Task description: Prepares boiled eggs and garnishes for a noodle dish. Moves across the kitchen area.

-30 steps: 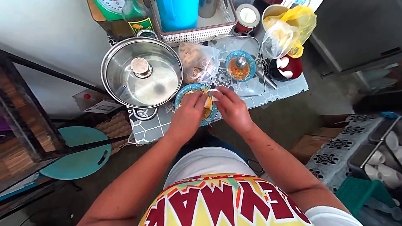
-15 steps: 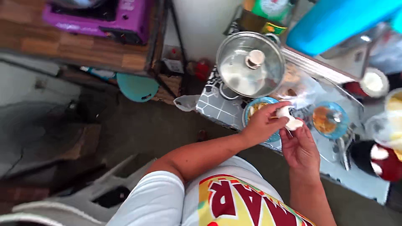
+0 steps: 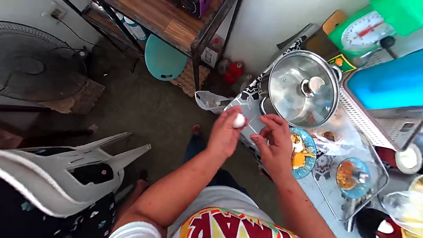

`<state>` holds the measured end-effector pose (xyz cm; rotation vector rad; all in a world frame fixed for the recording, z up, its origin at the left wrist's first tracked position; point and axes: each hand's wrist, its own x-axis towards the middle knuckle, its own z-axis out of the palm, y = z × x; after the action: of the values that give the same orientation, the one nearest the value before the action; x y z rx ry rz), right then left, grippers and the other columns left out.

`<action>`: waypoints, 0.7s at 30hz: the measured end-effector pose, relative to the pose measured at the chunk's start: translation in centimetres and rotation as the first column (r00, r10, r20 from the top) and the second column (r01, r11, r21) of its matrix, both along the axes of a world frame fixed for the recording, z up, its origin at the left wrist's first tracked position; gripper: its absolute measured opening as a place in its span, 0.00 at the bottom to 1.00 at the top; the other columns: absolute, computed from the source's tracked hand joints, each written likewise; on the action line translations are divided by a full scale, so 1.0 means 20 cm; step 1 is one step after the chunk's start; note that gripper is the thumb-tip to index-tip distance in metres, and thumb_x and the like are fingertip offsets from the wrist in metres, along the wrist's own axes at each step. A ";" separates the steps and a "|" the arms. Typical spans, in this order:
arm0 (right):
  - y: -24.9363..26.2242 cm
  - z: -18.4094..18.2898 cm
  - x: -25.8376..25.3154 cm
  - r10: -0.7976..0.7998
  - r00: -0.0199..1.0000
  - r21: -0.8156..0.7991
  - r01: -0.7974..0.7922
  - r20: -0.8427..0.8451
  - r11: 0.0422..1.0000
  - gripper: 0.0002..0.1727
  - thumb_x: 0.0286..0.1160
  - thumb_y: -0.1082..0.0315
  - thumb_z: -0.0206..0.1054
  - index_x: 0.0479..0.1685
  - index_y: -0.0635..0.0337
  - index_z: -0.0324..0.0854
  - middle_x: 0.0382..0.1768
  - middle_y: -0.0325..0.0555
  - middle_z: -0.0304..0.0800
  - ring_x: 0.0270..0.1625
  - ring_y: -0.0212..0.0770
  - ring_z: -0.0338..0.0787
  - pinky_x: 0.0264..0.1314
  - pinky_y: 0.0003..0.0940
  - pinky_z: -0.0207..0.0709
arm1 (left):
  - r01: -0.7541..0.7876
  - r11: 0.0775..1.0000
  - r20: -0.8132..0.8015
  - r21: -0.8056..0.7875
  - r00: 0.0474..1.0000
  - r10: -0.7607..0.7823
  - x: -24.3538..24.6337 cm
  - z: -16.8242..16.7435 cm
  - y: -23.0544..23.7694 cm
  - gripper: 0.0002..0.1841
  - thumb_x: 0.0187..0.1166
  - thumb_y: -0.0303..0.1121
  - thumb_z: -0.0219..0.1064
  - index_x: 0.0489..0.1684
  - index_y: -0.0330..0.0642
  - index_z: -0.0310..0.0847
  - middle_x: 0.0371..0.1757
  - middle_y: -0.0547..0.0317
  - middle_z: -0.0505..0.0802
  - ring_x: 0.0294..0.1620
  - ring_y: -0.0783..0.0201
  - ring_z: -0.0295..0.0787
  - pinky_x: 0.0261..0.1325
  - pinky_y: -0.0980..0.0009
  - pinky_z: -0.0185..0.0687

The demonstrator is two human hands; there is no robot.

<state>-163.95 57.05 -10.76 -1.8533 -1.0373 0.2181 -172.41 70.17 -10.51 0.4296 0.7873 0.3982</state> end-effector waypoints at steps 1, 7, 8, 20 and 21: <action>0.05 0.00 0.00 0.018 1.000 0.013 -0.018 -0.017 1.000 0.25 0.80 0.53 0.71 0.63 0.66 0.84 0.61 0.52 0.80 0.39 0.23 0.81 0.41 0.16 0.80 | -0.041 0.999 -0.027 0.031 0.999 0.042 -0.01 -0.09 0.11 0.14 0.91 0.28 0.50 0.69 0.37 0.73 0.53 0.56 0.88 0.45 0.64 0.91 0.54 0.66 0.89; 0.19 -0.11 -0.03 0.079 0.964 -0.003 -0.082 -0.253 0.997 0.13 0.87 0.56 0.65 0.58 0.50 0.87 0.60 0.35 0.85 0.46 0.21 0.85 0.44 0.15 0.83 | 0.138 0.964 -0.389 0.228 0.920 -0.039 0.25 -1.05 0.65 0.21 0.90 0.33 0.54 0.76 0.30 0.68 0.62 0.43 0.83 0.54 0.58 0.86 0.59 0.60 0.85; 0.21 -0.14 -0.03 0.080 0.958 -0.007 -0.085 -0.275 0.996 0.13 0.87 0.56 0.65 0.58 0.49 0.87 0.60 0.36 0.85 0.46 0.22 0.86 0.44 0.15 0.84 | 0.269 0.940 -0.461 0.210 0.875 -0.147 0.31 -1.21 0.70 0.25 0.90 0.39 0.56 0.79 0.30 0.67 0.70 0.37 0.81 0.64 0.51 0.84 0.66 0.52 0.81; 0.16 0.13 0.10 -0.208 0.966 0.015 0.213 -0.154 0.977 0.08 0.86 0.62 0.62 0.52 0.43 0.85 0.58 0.30 0.86 0.51 0.23 0.88 0.50 0.17 0.85 | 0.693 0.707 -0.670 0.145 0.594 -0.445 0.22 -1.27 0.89 0.27 0.93 0.39 0.53 0.84 0.29 0.61 0.81 0.31 0.74 0.79 0.41 0.74 0.78 0.46 0.72; 0.15 0.15 0.10 -0.209 0.968 0.038 0.216 -0.139 0.976 0.08 0.86 0.63 0.59 0.44 0.44 0.85 0.58 0.30 0.87 0.53 0.24 0.88 0.53 0.18 0.85 | 0.705 0.694 -0.679 0.142 0.580 -0.450 0.18 -1.19 0.90 0.25 0.91 0.34 0.55 0.83 0.29 0.63 0.78 0.31 0.77 0.74 0.42 0.79 0.73 0.47 0.76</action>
<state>-161.97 60.08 -7.72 -1.8591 -0.7395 0.1827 -168.71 88.19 -34.32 1.2276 1.1200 -0.2642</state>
